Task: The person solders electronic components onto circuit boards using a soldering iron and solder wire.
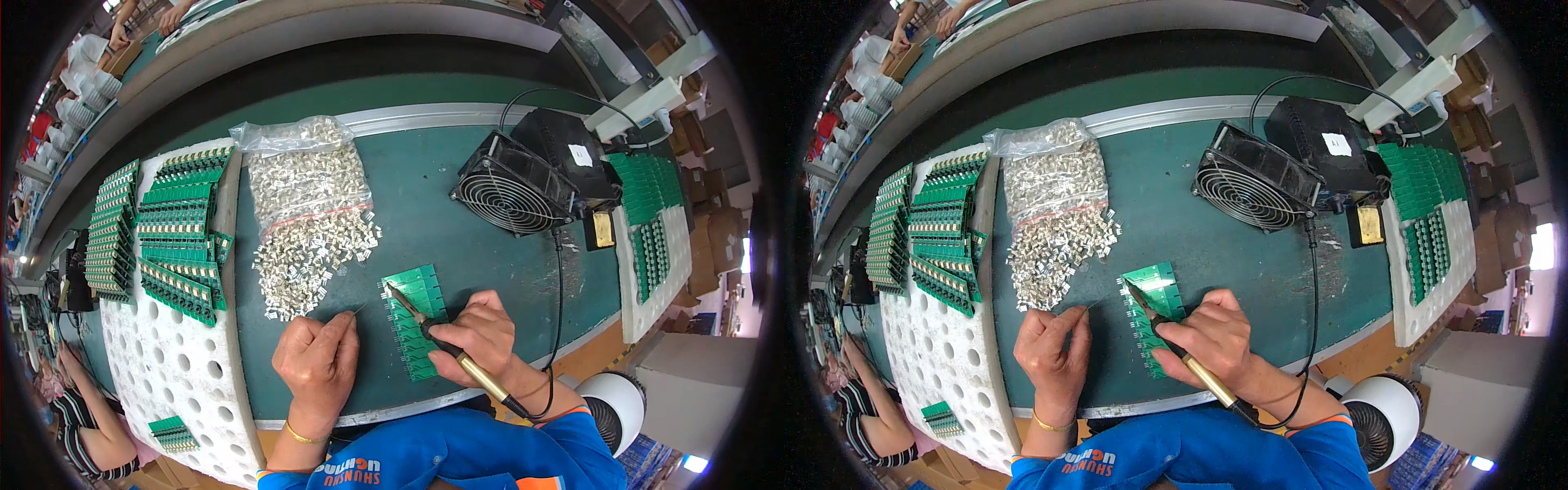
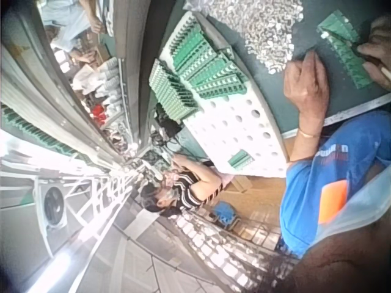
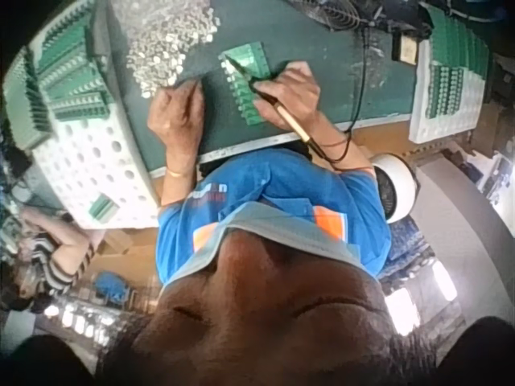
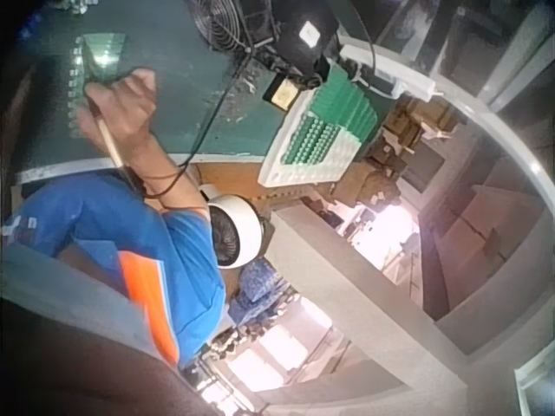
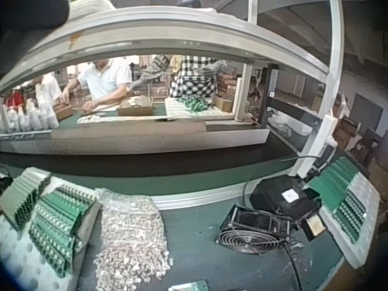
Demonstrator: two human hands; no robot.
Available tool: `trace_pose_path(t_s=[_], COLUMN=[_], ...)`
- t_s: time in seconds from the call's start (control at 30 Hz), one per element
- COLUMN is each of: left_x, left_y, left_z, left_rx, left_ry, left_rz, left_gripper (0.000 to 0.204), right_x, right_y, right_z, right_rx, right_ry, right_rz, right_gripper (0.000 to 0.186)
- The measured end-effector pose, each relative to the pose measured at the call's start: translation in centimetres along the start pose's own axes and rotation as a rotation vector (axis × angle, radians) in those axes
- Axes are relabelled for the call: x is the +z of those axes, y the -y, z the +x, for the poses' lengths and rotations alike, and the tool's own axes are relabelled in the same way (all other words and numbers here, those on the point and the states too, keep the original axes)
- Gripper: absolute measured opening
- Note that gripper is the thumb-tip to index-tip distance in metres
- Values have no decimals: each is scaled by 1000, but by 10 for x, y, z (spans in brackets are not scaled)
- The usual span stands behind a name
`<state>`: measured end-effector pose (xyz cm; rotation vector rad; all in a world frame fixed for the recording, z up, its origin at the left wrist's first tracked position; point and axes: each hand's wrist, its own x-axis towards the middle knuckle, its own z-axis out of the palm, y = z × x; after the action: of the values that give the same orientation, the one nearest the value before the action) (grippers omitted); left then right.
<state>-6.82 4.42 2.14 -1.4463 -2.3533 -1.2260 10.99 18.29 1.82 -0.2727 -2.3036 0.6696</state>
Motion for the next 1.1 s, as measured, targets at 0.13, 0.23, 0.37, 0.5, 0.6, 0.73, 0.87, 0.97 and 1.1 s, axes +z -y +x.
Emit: trace_pose_path(t_s=[0.13, 0.23, 0.37, 0.5, 0.6, 0.73, 0.87, 0.97, 1.1], left_x=[0, 0, -1, -1, -1, -1, 0, 0, -1], left_y=[0, 0, -2, -1, -2, -1, 0, 0, -1], left_z=[0, 1, 1, 1, 1, 1, 0, 0, 1], left_rx=[-11, -18, -46, -48, -41, -44, -54, -56, -53], left_ry=[18, 20, 24, 33, 39, 45, 54, 55, 60], left_rz=[11, 16, 27, 37, 34, 46, 41, 38, 39], left_gripper=[23, 23, 24, 25, 25, 25, 25, 24, 24], right_x=[0, -2, -1, -1, -1, 0, 0, 0, 0], right_y=[-1, -4, -7, -7, -7, -6, -5, -4, -3], right_z=[0, -1, -1, 0, 0, 0, 1, 0, -1], right_rx=[5, 4, 35, 47, 46, 40, 28, 20, 11], right_ry=[-11, -31, -32, -23, -20, -10, 2, 4, 22], right_rz=[22, 20, 44, 53, 54, 51, 33, 23, 4], right_gripper=[29, 28, 28, 28, 28, 27, 27, 28, 30])
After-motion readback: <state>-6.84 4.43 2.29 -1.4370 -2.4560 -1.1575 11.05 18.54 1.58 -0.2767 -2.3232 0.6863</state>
